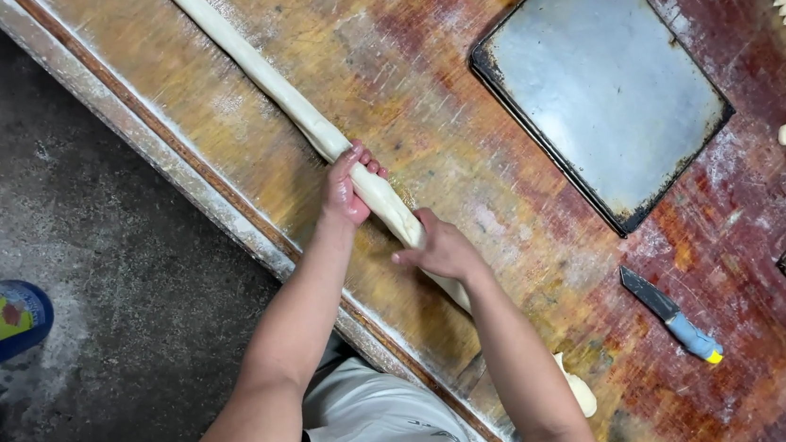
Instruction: Arranging small dough pieces on a baking tray and preparing a long rope of dough on a work table.
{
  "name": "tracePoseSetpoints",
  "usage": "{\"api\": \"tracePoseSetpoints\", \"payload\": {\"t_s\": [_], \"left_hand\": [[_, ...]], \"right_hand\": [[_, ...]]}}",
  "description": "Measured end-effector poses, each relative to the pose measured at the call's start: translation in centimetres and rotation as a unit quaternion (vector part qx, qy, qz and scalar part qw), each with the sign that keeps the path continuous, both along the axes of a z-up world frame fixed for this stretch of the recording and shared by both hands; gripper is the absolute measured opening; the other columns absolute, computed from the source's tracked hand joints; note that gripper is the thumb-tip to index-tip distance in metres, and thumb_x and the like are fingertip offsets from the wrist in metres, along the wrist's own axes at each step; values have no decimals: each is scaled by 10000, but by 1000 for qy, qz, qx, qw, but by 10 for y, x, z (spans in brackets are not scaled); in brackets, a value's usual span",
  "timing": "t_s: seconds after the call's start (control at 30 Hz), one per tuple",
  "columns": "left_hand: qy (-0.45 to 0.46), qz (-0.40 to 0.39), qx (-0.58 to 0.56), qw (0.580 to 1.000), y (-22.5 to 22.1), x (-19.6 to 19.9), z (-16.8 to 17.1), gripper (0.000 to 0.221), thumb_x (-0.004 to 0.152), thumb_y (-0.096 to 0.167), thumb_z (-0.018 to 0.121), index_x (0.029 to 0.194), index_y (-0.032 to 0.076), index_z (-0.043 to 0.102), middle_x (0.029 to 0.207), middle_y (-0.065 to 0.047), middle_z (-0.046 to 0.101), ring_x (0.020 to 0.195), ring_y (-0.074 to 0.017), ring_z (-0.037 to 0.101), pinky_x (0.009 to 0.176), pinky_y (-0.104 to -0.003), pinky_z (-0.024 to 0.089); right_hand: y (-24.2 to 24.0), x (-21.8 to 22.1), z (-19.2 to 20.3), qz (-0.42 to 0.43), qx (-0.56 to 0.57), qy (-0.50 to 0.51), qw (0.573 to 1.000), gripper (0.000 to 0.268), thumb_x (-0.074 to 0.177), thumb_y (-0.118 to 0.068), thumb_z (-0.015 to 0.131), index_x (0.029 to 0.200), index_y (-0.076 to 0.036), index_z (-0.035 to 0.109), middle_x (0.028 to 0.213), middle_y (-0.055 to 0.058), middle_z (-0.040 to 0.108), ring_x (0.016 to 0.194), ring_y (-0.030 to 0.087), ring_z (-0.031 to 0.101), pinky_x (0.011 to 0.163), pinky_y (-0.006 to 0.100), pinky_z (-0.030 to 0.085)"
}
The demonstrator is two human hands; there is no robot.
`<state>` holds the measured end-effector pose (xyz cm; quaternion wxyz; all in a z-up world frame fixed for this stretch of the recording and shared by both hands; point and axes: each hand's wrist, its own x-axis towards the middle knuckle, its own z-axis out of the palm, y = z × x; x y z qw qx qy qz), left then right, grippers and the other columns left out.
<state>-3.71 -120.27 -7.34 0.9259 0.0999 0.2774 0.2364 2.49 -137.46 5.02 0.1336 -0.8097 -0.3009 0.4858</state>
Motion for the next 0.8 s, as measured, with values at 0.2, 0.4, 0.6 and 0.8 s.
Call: {"api": "tracePoseSetpoints", "payload": {"t_s": [0.2, 0.4, 0.6, 0.8], "left_hand": [[-4, 4, 5, 1000, -1, -6, 6, 214, 831, 185, 731, 975, 189, 573, 718, 42, 536, 635, -127, 569, 695, -359, 546], [56, 11, 22, 998, -7, -4, -8, 150, 811, 122, 705, 915, 161, 602, 651, 25, 485, 527, -122, 509, 547, -336, 515], [38, 12, 15, 999, 1, -11, -9, 144, 843, 143, 670, 945, 180, 576, 673, 45, 466, 553, -88, 480, 532, -265, 454], [52, 62, 57, 995, 53, -12, 19, 85, 912, 213, 617, 959, 169, 561, 731, 48, 522, 603, -90, 536, 594, -259, 487]], "right_hand": [[19, -13, -30, -14, 15, -51, 998, 728, 751, -455, 767, 1339, -177, 441, 1182, 241, 652, 1182, 432, 597, 1006, 530, 496], [-34, -19, -11, 42, 0, -7, 999, 481, 837, -363, 609, 1211, -99, 463, 1048, 329, 644, 1095, 503, 608, 921, 582, 499], [-82, -22, 24, 59, -21, 5, 998, 396, 874, -359, 575, 1101, -49, 479, 920, 362, 639, 1000, 537, 628, 863, 618, 498], [-86, -28, 36, 67, 4, -1, 998, 330, 840, -329, 605, 1046, -91, 507, 857, 298, 663, 954, 501, 655, 827, 587, 521]]}}
